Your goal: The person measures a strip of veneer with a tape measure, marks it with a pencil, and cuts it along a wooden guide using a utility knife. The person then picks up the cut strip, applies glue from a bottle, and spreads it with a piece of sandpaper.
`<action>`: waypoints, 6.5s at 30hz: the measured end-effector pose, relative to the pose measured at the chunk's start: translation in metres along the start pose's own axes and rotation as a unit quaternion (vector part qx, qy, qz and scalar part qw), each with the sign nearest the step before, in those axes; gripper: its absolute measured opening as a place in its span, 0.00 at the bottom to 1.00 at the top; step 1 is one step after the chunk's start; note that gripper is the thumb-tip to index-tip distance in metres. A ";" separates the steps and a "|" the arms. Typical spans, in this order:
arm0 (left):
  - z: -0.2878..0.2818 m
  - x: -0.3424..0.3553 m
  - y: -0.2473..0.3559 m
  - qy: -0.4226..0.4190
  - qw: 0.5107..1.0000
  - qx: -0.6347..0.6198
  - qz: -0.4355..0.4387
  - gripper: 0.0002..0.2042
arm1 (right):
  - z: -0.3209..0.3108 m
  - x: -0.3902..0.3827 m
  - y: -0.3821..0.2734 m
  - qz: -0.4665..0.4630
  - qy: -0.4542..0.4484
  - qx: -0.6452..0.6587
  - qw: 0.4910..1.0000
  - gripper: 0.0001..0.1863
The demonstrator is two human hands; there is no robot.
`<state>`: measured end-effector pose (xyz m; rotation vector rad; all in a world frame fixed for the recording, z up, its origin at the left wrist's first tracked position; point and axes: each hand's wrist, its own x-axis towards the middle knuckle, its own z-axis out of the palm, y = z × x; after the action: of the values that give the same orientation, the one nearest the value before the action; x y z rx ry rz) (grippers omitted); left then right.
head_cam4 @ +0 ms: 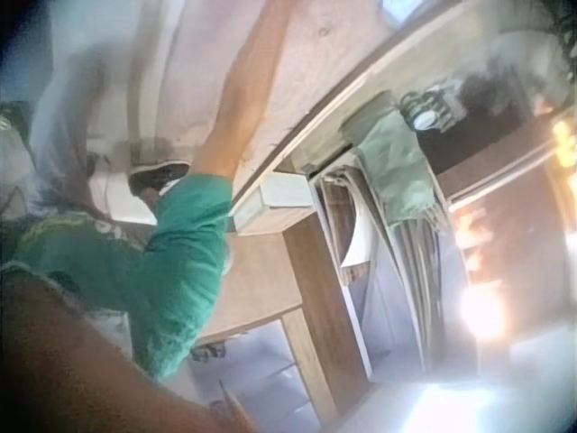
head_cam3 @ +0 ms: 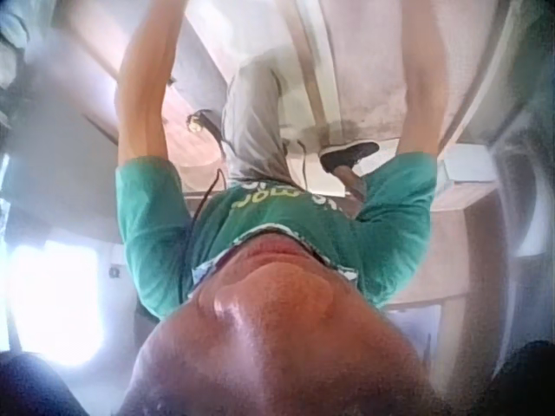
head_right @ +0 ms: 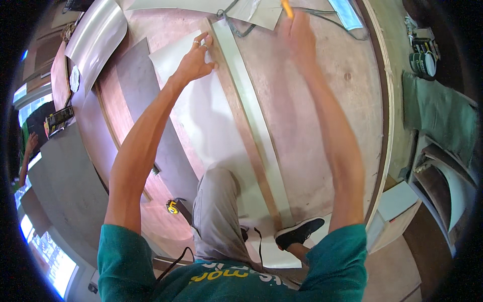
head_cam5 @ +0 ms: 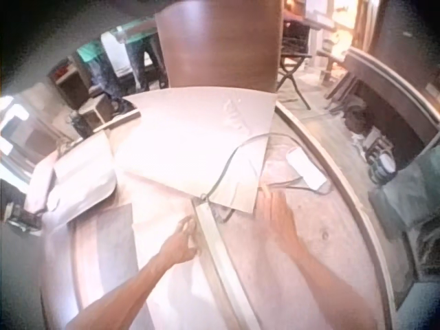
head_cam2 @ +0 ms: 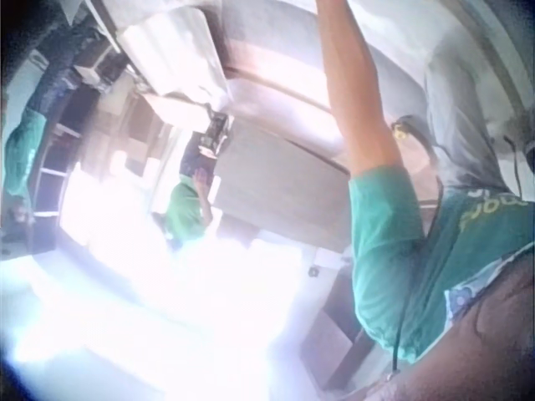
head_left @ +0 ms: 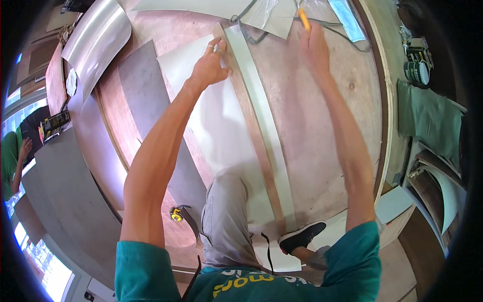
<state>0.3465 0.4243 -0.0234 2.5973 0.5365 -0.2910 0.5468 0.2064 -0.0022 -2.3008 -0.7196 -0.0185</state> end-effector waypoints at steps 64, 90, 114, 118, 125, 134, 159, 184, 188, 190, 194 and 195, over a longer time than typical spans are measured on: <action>0.024 0.018 -0.035 -0.021 0.997 0.058 0.052 0.59 | 0.022 -0.142 -0.118 0.079 -0.317 -0.033 0.945 0.25; 0.024 0.041 -0.064 -0.023 0.988 0.082 0.131 0.60 | -0.102 -0.382 -0.085 0.205 -0.378 -0.058 0.901 0.39; 0.037 0.059 -0.096 -0.031 0.987 0.057 0.149 0.57 | -0.182 -0.468 -0.056 0.283 -0.484 -0.012 0.828 0.34; 0.047 0.055 -0.067 -0.039 0.986 0.107 0.123 0.62 | -0.168 -0.427 -0.045 0.205 -0.316 0.126 0.918 0.27; 0.008 0.017 -0.019 -0.053 0.996 0.053 0.054 0.60 | -0.056 -0.251 -0.058 0.189 -0.266 0.192 0.926 0.21; 0.003 0.009 -0.003 -0.047 0.998 0.034 0.037 0.56 | 0.073 -0.079 -0.094 0.087 -0.229 0.088 0.966 0.24; 0.004 0.007 -0.004 -0.051 0.998 0.039 0.013 0.59 | 0.087 -0.040 -0.117 0.087 -0.316 0.018 0.945 0.30; 0.012 0.020 -0.020 -0.039 0.997 0.048 0.054 0.63 | -0.007 -0.215 -0.085 0.134 -0.354 0.000 0.926 0.22; 0.021 0.024 -0.038 -0.015 0.994 0.054 0.097 0.63 | -0.021 -0.245 -0.086 0.150 -0.365 -0.022 0.918 0.24; 0.018 0.027 -0.033 -0.026 0.993 0.048 0.101 0.63 | -0.030 -0.259 -0.083 0.166 -0.367 -0.004 0.915 0.25; 0.020 0.027 -0.038 -0.014 0.994 0.012 0.104 0.63 | -0.045 -0.288 -0.083 0.181 -0.367 -0.006 0.912 0.26; 0.021 0.027 -0.043 -0.007 0.993 0.034 0.110 0.63 | -0.049 -0.294 -0.083 0.184 -0.365 -0.003 0.913 0.26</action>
<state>0.3509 0.4579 -0.0671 2.6882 0.2354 -0.2579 0.2655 0.0791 0.0242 -2.3980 -0.6111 1.0603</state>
